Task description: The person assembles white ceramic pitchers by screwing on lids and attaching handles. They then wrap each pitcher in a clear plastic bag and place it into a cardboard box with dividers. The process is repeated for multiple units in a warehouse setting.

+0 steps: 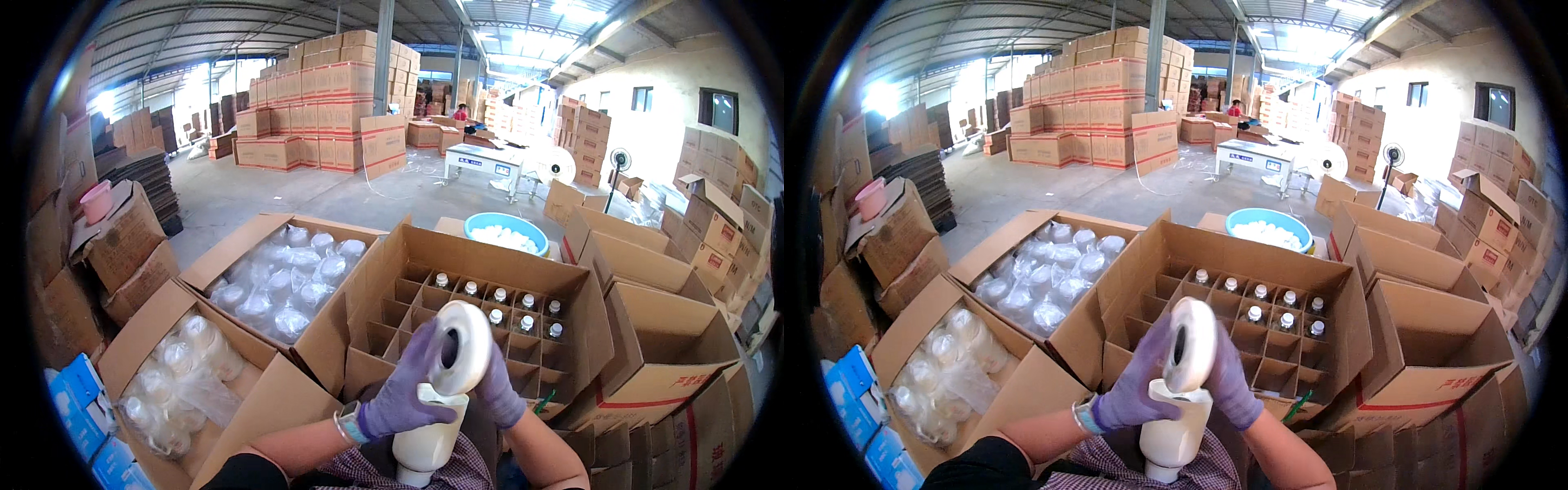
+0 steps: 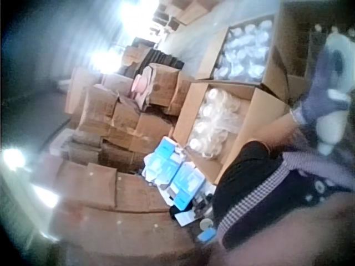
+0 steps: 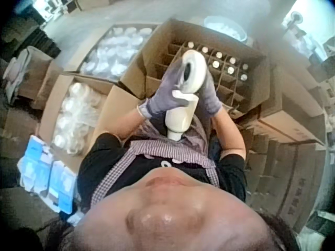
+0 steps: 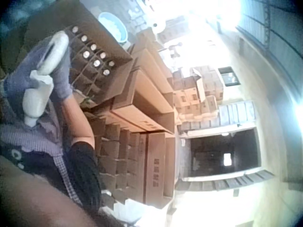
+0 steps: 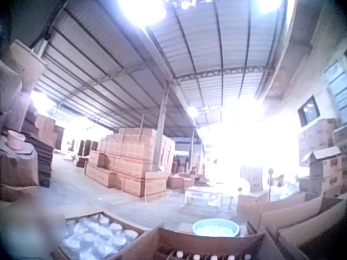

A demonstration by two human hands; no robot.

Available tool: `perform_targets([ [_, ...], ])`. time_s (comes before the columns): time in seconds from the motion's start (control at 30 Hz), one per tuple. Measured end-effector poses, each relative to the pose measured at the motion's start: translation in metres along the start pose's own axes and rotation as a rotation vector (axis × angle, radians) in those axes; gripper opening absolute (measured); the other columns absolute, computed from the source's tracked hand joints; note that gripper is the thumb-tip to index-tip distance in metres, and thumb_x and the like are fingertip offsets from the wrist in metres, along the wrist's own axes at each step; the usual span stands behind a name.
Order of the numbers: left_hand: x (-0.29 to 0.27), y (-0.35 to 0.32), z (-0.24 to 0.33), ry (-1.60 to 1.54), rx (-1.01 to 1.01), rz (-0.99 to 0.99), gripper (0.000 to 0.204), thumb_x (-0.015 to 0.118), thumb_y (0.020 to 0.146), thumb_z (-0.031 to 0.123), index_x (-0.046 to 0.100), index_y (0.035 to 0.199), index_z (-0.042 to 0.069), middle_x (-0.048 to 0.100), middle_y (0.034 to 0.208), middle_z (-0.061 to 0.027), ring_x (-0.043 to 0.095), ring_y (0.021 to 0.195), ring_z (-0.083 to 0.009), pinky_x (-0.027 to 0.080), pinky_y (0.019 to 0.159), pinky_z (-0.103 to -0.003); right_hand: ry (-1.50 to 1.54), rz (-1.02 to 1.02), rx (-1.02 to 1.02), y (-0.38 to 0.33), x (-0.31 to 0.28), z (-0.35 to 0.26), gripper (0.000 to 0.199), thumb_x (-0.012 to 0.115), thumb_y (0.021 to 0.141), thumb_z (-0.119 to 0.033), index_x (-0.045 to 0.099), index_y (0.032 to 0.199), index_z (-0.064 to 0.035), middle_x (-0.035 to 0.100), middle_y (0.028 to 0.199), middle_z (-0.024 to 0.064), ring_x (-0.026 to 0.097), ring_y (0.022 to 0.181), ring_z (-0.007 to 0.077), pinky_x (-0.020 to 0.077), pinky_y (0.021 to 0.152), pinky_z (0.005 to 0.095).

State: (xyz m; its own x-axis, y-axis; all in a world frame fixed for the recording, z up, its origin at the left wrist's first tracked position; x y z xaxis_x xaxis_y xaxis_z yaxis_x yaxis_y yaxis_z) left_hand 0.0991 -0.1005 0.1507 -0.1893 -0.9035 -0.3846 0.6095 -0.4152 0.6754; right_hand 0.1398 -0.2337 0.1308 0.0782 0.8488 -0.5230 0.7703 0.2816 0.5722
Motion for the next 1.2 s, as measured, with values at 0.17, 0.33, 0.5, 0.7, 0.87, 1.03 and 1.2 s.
perform_targets([
  [0.17,0.035,-0.022,-0.036,-1.295,-0.768,-0.056,0.08,0.064,0.1,0.041,0.023,0.157,0.004,0.054,0.14,-0.0114,0.053,0.127,-0.0179,0.042,0.11,-0.036,-0.327,0.132,-0.314,0.003,-0.008,-0.048,0.063,0.084,0.065,-0.037,0.058,0.112,-0.0056,0.061,0.094,0.0151,0.064,0.08,0.0393,0.054,0.074,0.0461],
  [0.33,0.02,0.003,0.007,0.533,0.203,0.073,0.074,0.075,0.084,0.045,0.049,0.146,0.014,0.027,0.16,-0.025,0.022,0.145,-0.0553,0.028,0.113,-0.064,0.759,-0.041,0.253,-0.01,0.032,0.028,0.076,0.07,0.088,-0.032,0.037,0.151,-0.0075,0.045,0.151,0.0149,0.046,0.138,0.0291,0.0385,0.115,0.0401],
  [0.5,0.008,0.0,-0.028,-0.019,0.048,0.0,0.101,0.079,0.079,0.054,0.031,0.159,0.015,0.025,0.161,-0.025,0.021,0.15,-0.0458,0.026,0.12,-0.055,-0.264,0.005,-0.011,0.002,0.004,0.025,0.051,0.066,0.091,-0.024,0.049,0.136,-0.0054,0.061,0.127,0.0213,0.065,0.108,0.036,0.0556,0.088,0.0433],
  [0.7,0.025,-0.013,-0.065,-0.287,-0.325,0.218,0.091,0.075,0.09,0.04,0.026,0.16,0.008,0.037,0.157,-0.0249,0.04,0.144,-0.0367,0.035,0.117,-0.041,-0.374,0.04,0.06,0.004,0.024,0.017,0.055,0.071,0.087,-0.031,0.052,0.132,-0.0047,0.067,0.11,0.0191,0.07,0.094,0.0351,0.0555,0.08,0.0406],
  [0.87,0.015,0.008,-0.054,0.23,0.015,-0.008,0.074,0.081,0.084,0.027,0.05,0.148,0.006,0.045,0.152,-0.0226,0.048,0.139,-0.0339,0.042,0.111,-0.041,1.049,-0.116,0.691,-0.038,0.054,0.1,0.052,0.047,0.105,-0.037,0.045,0.146,-0.0047,0.068,0.114,0.0089,0.067,0.095,0.0218,0.0551,0.082,0.0337],
  [1.03,0.003,-0.027,-0.099,-0.071,-0.18,-0.358,0.063,0.08,0.084,0.034,0.061,0.14,0.011,0.059,0.139,-0.0174,0.057,0.128,-0.0327,0.045,0.109,-0.04,0.225,-0.035,0.721,-0.065,-0.012,0.124,0.036,0.056,0.097,-0.022,0.064,0.126,-0.0013,0.07,0.098,0.007,0.065,0.079,0.0155,0.0526,0.069,0.0298],
  [1.2,0.05,-0.042,-0.116,-0.106,-0.101,-0.652,0.056,0.067,0.094,0.043,0.06,0.14,0.011,0.058,0.138,-0.0166,0.053,0.13,-0.034,0.038,0.113,-0.044,0.702,0.058,0.275,-0.109,0.035,0.132,0.044,0.064,0.09,-0.029,0.064,0.125,-0.0019,0.063,0.129,0.0131,0.057,0.123,0.026,0.0444,0.104,0.0391],
])
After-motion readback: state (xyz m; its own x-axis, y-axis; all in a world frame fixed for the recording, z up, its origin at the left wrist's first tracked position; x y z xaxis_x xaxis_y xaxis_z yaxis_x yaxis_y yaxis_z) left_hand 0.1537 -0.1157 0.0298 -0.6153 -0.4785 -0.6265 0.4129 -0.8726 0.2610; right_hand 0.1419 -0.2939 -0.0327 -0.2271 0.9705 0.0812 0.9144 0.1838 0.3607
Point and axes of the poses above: each hand's wrist, its own y-axis towards the middle knuckle, its own x-axis out of the palm, z = x × y, the point moved 9 cm from there along y, towards the middle knuckle
